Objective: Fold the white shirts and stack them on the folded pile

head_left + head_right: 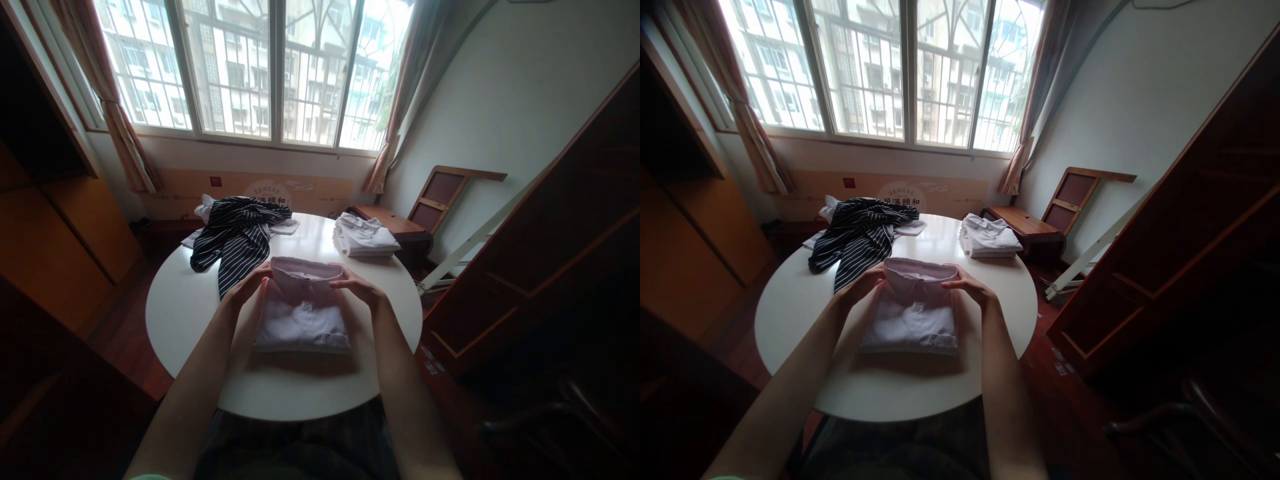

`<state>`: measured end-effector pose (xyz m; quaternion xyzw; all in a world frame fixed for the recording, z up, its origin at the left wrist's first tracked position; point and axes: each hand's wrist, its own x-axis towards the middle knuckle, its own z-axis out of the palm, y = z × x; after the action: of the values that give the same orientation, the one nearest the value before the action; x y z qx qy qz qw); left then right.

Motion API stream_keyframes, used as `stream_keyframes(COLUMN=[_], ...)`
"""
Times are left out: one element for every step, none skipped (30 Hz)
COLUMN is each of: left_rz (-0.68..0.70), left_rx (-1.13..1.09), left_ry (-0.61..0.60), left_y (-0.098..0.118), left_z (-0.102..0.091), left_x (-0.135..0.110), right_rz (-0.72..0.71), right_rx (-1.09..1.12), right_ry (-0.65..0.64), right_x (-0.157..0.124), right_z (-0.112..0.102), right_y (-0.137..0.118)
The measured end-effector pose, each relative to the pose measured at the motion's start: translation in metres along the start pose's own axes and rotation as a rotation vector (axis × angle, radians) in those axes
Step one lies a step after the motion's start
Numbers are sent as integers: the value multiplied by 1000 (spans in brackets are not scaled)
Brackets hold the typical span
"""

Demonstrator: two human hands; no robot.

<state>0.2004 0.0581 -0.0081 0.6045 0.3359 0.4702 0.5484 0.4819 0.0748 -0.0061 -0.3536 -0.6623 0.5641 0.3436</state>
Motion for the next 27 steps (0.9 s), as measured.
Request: stream_keyframes(left_rz=[3,8,10,4,-12,-31,-49,-61,-68,-68,-63,-57,-50,-41,-31,-20,-7,8,24,40,53,65,71,72,71,68,68], left_rx=[-16,-24,-26,-29,-32,-34,-36,-39,-43,-50,-58,-66,-72,-75,-76,-73,-71,-69,-70,-73,-76,-77,-76,-70,-60,-50,-40], left_ry=[-38,-63,-67,-47,-16,19,53,85,108,122,130,133,132,128,122,109,92,73,56,40,25,12,-1,-13,-21,-24,-23], left_y=[-1,-3,-5,-7,-9,-12,-14,-17,-18,-19,-19,-19,-18,-17,-15,-13,-11,-9,-7,-4,-2,1,3,6,8,10,12], left_z=[-1,-1,-2,-3,-4,-4,-5,-6,-6,-6,-5,-5,-3,-2,0,2,4,6,8,10,11,13,14,15,15,16,17], left_x=[1,1,1,1,1,1,0,0,0,0,0,0,1,1,2,2,3,3,3,3,2,2,1,0,-1,-1,-2], right_rz=[1,-8,-26,-46,-65,-79,-88,-93,-97,-101,-108,-116,-125,-131,-136,-141,-145,-148,-150,-151,-151,-151,-150,-150,-148,-146,-143], right_rx=[11,28,47,63,72,70,61,51,42,37,37,39,41,45,50,55,59,61,61,61,60,59,59,59,59,58,59], right_ry=[-34,-68,-93,-104,-92,-61,-21,16,43,56,60,60,59,58,56,57,59,62,67,72,77,81,84,89,95,104,112], right_x=[0,1,3,5,7,10,13,16,18,19,20,20,20,19,18,18,17,16,15,14,13,12,11,11,10,9,9], right_z=[-1,-3,-5,-6,-8,-9,-10,-11,-11,-11,-10,-9,-9,-8,-7,-6,-5,-4,-3,-2,-1,0,1,2,3,4,5], right_y=[1,3,7,11,16,20,24,27,29,30,30,29,27,26,24,22,20,18,16,14,12,11,9,7,6,4,3])
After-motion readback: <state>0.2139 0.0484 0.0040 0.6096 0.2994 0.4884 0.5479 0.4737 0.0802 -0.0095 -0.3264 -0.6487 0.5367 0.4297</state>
